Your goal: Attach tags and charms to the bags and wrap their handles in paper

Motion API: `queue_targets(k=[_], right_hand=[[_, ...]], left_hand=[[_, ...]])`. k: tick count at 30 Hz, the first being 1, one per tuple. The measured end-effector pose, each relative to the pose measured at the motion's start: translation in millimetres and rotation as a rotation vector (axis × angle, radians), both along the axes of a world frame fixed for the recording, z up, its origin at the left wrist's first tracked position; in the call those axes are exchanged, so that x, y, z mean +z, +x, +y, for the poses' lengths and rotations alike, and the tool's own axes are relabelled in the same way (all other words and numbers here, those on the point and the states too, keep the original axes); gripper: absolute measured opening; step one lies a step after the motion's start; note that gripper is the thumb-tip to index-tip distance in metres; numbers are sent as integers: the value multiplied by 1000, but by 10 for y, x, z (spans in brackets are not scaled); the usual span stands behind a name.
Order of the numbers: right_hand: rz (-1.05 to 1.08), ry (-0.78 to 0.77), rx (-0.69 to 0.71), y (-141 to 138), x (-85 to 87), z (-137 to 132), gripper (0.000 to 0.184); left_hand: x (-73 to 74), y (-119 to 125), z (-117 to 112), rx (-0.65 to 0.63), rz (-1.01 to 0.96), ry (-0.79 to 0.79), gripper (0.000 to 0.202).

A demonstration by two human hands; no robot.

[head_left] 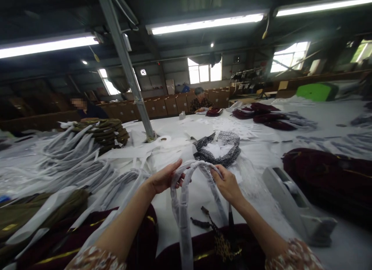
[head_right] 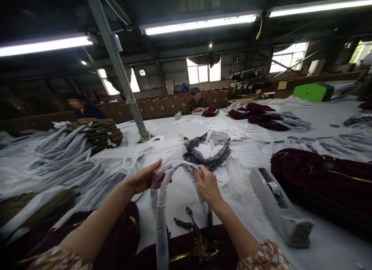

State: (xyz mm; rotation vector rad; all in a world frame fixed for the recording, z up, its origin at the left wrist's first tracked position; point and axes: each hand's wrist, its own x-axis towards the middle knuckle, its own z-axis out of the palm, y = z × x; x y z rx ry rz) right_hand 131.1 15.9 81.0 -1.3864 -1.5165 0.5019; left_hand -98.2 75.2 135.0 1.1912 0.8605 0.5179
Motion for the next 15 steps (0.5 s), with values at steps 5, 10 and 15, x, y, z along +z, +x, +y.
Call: queue_targets(k=[5, 10, 15], right_hand=[[-41, 133, -2, -92, 202, -118, 26], [-178, 174, 83, 75, 65, -191, 21], [-247, -28, 118, 340, -193, -276, 24]], left_hand=[[262, 129, -313, -268, -18, -33, 42], [277, 106, -454, -196, -29, -35, 26], [254, -71, -393, -99, 64, -22, 37]])
